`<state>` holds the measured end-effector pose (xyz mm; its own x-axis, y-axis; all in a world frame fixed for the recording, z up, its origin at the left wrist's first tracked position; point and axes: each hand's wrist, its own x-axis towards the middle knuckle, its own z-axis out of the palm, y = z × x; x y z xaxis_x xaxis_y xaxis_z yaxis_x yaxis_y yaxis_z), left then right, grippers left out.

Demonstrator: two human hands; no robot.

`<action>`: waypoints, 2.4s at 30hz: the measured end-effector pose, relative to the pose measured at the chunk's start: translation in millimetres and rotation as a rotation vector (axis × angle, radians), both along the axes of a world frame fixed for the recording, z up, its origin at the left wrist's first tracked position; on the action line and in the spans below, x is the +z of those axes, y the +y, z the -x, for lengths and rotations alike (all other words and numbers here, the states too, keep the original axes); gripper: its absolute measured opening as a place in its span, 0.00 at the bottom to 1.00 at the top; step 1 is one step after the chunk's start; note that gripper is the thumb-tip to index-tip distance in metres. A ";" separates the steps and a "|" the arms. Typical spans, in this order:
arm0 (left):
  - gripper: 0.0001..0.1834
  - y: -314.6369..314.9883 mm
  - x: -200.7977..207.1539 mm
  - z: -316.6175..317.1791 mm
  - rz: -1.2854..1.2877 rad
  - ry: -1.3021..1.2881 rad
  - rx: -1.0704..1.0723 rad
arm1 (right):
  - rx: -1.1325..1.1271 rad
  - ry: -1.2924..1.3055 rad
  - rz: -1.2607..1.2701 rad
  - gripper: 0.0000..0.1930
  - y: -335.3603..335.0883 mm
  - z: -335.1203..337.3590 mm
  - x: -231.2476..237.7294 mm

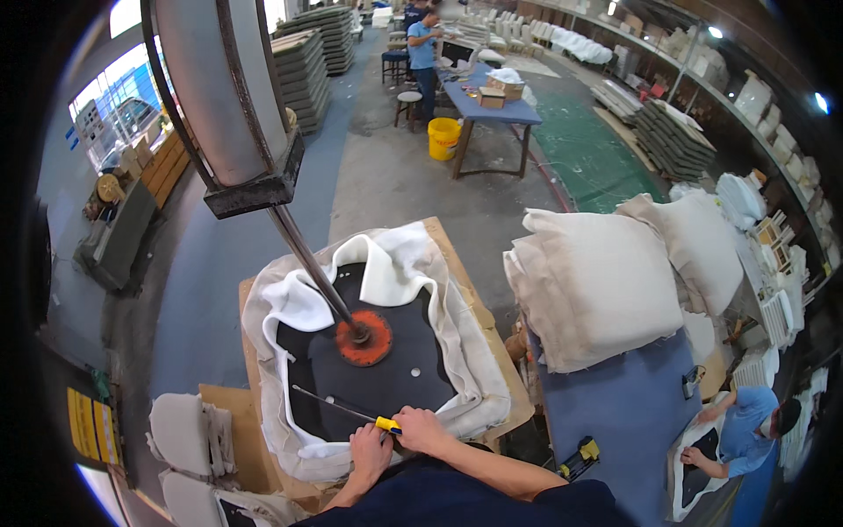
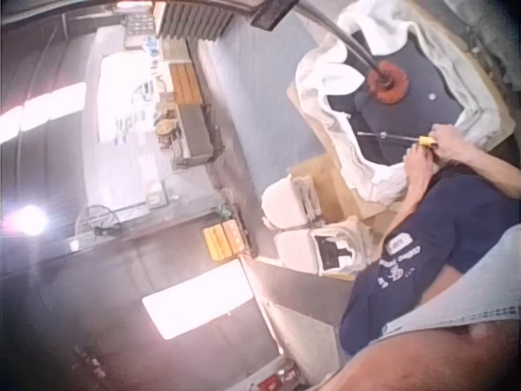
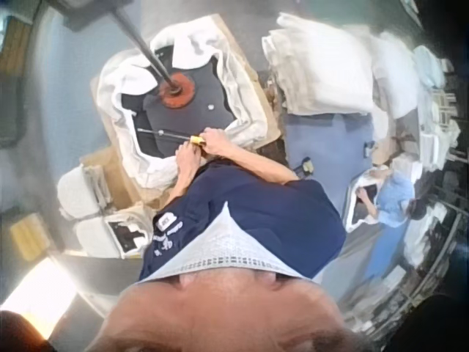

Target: The person stretches and secures white fabric over a seat cushion using a pneumatic staple gun and a yellow-handled screwdriver. They repeatedly pull the fabric taut, staple it to the frame, and use the screwdriver to tuck and smooth the edges around the perimeter.

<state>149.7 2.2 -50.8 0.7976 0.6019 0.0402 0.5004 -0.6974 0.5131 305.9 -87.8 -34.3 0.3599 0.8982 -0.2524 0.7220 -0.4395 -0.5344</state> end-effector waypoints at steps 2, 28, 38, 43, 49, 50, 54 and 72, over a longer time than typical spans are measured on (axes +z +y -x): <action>0.09 -0.4 -0.4 -1.1 0.012 -0.015 0.004 | 0.005 0.009 -0.026 0.16 0.4 4.1 -7.6; 0.19 -12.5 4.2 59.5 -0.133 -0.386 -0.086 | 0.207 0.120 -0.592 0.13 34.6 -3.1 124.4; 0.15 -9.6 -17.6 59.6 -0.157 -0.511 -0.012 | 0.334 -0.042 -0.363 0.12 33.5 12.4 52.0; 0.11 -4.6 -22.8 68.1 -0.158 -0.534 0.023 | 0.072 0.074 -0.478 0.10 48.4 25.0 78.0; 0.06 7.1 -18.5 72.4 -0.177 -0.550 0.071 | -0.097 0.267 -0.319 0.12 29.0 35.4 38.7; 0.05 6.5 -20.3 74.7 -0.178 -0.532 0.082 | -0.128 0.340 -0.428 0.12 28.6 45.3 48.5; 0.03 12.1 -24.3 70.4 -0.199 -0.530 0.103 | -0.258 0.359 -0.514 0.11 15.6 49.9 0.9; 0.35 -40.8 -8.8 20.2 -0.263 -0.004 0.333 | -0.115 0.121 -0.126 0.27 -260.9 9.6 49.1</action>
<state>129.6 -38.6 -59.6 0.5604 0.7958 0.2296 0.7190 -0.6050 0.3421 296.3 -348.7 14.8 0.4357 0.8803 -0.1878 0.5985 -0.4392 -0.6700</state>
